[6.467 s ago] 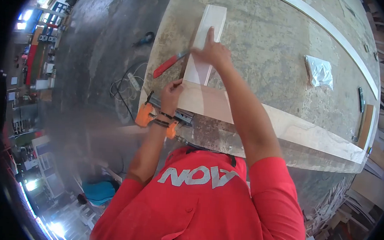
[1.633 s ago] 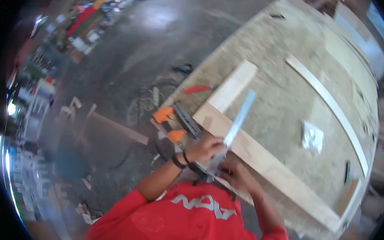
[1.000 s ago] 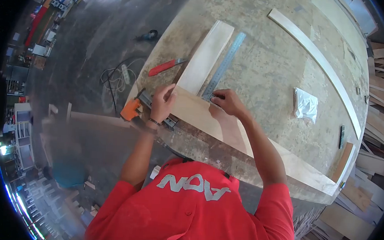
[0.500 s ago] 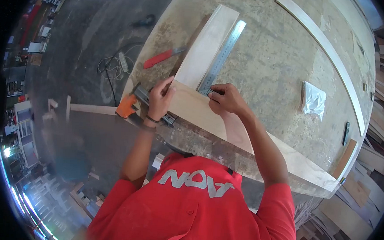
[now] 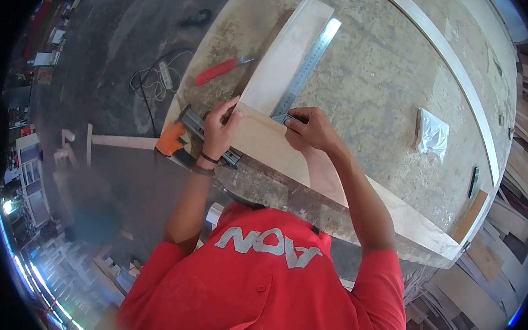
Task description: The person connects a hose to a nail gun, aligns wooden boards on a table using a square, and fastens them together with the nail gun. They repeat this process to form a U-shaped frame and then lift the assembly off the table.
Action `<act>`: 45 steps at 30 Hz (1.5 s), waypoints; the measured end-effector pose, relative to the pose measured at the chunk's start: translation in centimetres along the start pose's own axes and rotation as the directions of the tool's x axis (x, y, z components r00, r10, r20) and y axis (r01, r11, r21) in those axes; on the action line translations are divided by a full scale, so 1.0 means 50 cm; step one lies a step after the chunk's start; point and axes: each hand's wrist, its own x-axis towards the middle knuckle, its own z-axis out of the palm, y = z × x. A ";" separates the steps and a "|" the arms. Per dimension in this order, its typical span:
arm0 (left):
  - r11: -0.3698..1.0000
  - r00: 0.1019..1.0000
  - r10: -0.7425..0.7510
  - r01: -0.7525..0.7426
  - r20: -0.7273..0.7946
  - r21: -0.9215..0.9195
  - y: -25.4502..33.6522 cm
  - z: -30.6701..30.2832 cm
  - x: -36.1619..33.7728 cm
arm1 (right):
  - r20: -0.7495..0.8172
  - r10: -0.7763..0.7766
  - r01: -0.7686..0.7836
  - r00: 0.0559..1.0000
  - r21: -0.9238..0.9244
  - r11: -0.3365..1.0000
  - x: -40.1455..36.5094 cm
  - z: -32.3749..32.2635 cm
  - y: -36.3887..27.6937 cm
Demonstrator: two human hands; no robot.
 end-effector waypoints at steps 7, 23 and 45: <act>1.000 1.000 0.008 -0.008 -0.001 -0.022 -0.009 0.003 0.001 | -0.017 -0.028 0.028 0.999 -0.019 0.999 0.000 0.002 0.003; 1.000 1.000 0.016 -0.016 -0.008 0.000 0.001 0.002 0.000 | -0.027 -0.032 0.031 0.999 -0.010 0.999 0.006 0.008 0.009; 1.000 1.000 -0.013 0.013 0.015 -0.017 0.005 0.000 0.001 | 0.050 0.020 -0.020 0.999 -0.001 1.000 0.010 0.000 -0.002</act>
